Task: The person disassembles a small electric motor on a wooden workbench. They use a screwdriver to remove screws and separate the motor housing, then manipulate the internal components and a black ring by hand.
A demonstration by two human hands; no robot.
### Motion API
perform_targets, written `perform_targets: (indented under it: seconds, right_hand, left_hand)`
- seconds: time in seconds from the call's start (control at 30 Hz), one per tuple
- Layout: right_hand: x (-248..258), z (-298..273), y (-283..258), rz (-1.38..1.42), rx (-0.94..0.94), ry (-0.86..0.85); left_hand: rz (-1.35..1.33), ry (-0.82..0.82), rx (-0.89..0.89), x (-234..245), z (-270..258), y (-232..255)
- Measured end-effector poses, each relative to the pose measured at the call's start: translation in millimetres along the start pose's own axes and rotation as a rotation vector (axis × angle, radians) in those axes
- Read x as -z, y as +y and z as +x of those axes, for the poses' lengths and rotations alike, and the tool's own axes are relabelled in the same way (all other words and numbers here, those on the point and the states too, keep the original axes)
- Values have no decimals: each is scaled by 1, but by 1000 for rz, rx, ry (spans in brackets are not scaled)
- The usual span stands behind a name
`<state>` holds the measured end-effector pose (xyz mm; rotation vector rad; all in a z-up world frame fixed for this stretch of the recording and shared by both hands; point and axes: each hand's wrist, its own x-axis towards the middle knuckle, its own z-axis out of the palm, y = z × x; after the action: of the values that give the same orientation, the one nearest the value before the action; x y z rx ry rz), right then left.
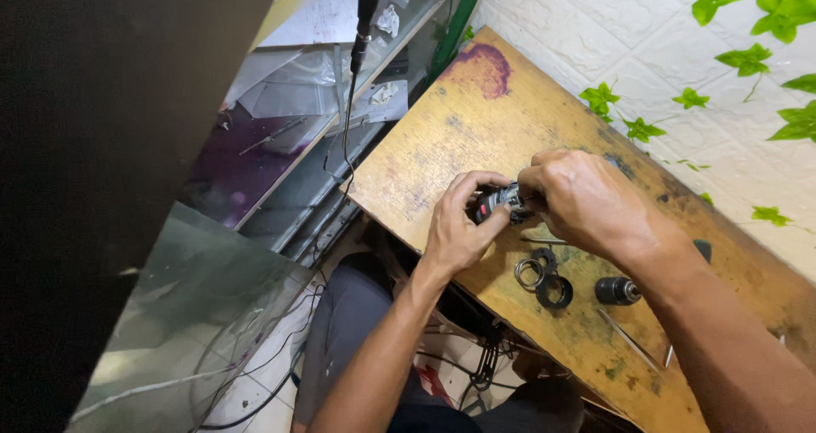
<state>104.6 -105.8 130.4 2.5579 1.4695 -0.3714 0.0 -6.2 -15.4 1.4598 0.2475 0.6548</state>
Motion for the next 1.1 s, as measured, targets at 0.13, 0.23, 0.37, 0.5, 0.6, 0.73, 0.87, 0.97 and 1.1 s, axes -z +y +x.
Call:
perform_targets:
  seconds: [0.13,0.23,0.37,0.5,0.6,0.73,0.87,0.97,1.1]
  right_hand:
    - [4,1,-1,8,3,-9]
    - [5,0,-3,37,0,0]
    - [8,-3,-8,30,-26,-24]
    - [4,-1,-2,42,5,-25]
    - [8,-2,-1,56,29,-17]
    - [10,-4,-2,71,73,18]
    - [15,-7,-6,108,68,20]
    - [15,-6,-3,106,95,20]
    - [11,-5,-1,100,77,10]
  left_hand:
    - [89,-16,-110,5,-2,8]
    - [130,-24,-192,5,-3,5]
    - [128,-34,-236,8,-7,-3]
    - [117,-41,-260,15,-10,-4]
    - [325,-70,-416,17,-15,-5]
    - [504,-36,-598,20,-11,-17]
    - [651,-50,-714,21,-9,-18]
    - [673,-66,-710,19,-8,-16]
    - [454,-26,-511,10,-12,-24]
